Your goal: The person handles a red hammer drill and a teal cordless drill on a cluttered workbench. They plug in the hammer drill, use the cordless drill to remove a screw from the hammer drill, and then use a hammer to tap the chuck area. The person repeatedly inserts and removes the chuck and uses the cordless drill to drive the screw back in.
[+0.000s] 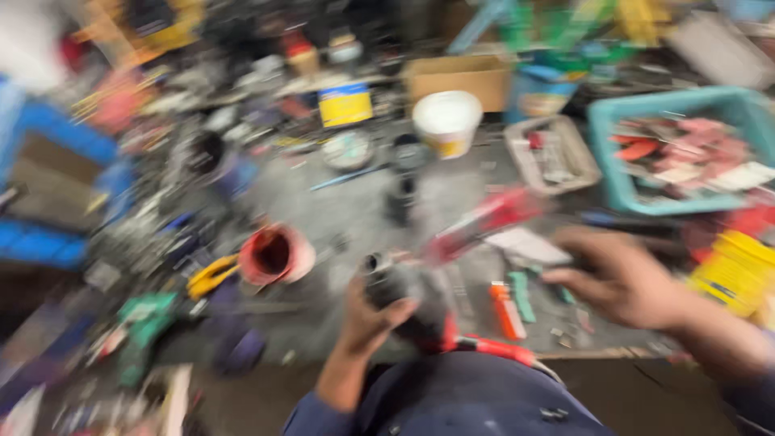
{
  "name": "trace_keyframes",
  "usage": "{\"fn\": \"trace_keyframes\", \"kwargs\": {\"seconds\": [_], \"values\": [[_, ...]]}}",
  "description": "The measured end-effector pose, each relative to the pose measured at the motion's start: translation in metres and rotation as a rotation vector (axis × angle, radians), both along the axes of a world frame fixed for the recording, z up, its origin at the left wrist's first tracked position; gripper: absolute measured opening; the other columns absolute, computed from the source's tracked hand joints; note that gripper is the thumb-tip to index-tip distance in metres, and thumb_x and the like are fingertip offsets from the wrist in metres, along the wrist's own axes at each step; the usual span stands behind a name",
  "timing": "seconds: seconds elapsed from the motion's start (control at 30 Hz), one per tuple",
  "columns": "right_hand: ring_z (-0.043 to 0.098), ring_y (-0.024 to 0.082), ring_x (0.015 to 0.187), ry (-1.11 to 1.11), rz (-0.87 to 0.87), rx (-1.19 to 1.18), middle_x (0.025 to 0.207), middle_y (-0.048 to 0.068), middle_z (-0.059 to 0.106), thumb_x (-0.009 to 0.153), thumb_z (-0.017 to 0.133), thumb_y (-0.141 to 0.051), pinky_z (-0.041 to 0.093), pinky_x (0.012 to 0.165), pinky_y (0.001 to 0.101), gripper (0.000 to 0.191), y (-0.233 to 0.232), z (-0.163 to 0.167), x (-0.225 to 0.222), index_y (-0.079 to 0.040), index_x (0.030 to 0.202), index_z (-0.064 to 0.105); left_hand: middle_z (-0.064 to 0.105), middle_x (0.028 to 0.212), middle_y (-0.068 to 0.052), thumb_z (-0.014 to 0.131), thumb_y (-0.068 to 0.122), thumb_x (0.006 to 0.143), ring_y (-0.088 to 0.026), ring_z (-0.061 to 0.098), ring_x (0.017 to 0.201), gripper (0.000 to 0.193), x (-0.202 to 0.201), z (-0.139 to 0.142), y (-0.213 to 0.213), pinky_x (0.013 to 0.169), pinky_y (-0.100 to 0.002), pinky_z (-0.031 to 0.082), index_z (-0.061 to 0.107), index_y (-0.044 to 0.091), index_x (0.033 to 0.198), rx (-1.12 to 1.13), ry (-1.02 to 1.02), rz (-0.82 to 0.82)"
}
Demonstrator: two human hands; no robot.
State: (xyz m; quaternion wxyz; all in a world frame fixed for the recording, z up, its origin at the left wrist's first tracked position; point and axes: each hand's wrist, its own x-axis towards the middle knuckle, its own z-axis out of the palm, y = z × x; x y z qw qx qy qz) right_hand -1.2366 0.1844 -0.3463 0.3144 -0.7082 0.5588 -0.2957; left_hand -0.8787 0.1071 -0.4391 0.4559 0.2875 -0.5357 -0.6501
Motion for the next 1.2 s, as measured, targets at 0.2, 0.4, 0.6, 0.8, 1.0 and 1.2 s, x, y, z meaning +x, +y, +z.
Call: {"fn": "trace_keyframes", "kwargs": {"seconds": [0.2,0.4,0.6,0.8,1.0,1.2], "values": [[0.07,0.038,0.081,0.039,0.15,0.026,0.091,0.017,0.073,0.092,0.073,-0.031,0.053,0.068,0.0457,0.035,0.009,0.013,0.054,-0.004,0.113,0.067,0.065,0.125,-0.007,0.093,0.037,0.069,-0.017,0.064,0.117,0.084,-0.001,-0.018,0.0,0.104,-0.033,0.05,0.058,0.001,0.135,-0.131,-0.002,0.053],[0.072,0.035,0.081,0.001,0.124,0.022,0.092,0.015,0.074,0.092,0.072,-0.029,0.054,0.068,0.0443,0.035,0.014,0.01,0.05,-0.005,0.116,0.066,0.06,0.124,-0.009,0.103,0.029,0.058,-0.02,0.062,0.114,0.094,0.003,-0.012,0.0,0.099,-0.038,0.053,0.054,0.003,0.134,0.071,0.051,-0.046],[0.076,0.023,0.07,0.355,-0.008,0.053,0.082,0.005,0.079,0.079,0.076,-0.032,0.057,0.06,0.0349,0.046,-0.004,-0.001,0.017,-0.016,0.121,0.07,0.068,0.123,-0.006,0.099,0.023,0.064,-0.016,0.066,0.111,0.083,0.012,0.001,0.003,0.1,-0.035,0.055,0.055,0.006,0.133,0.03,-0.037,-0.059],[0.069,0.019,0.073,0.324,0.024,-0.101,0.082,0.008,0.073,0.08,0.077,-0.022,0.057,0.064,0.0334,0.042,-0.016,0.009,0.006,-0.006,0.118,0.07,0.066,0.122,-0.004,0.098,0.019,0.069,-0.013,0.064,0.112,0.08,0.013,0.012,0.007,0.103,-0.033,0.054,0.056,0.006,0.136,-0.129,-0.109,-0.033],[0.071,0.024,0.064,0.502,0.148,-0.178,0.078,0.008,0.073,0.08,0.082,-0.029,0.054,0.058,0.0366,0.038,-0.009,0.013,0.03,-0.011,0.112,0.074,0.062,0.127,-0.002,0.097,0.019,0.07,-0.014,0.063,0.12,0.077,0.02,0.01,0.012,0.108,-0.032,0.052,0.058,0.008,0.134,-0.252,-0.095,-0.014],[0.066,0.02,0.063,0.294,-0.081,0.033,0.079,0.005,0.069,0.089,0.071,-0.021,0.056,0.059,0.035,0.039,-0.007,0.022,0.024,-0.009,0.126,0.072,0.069,0.124,-0.005,0.098,0.028,0.068,-0.015,0.067,0.118,0.077,0.022,0.009,0.016,0.107,-0.033,0.055,0.056,0.01,0.13,-0.11,0.025,-0.074]]}}
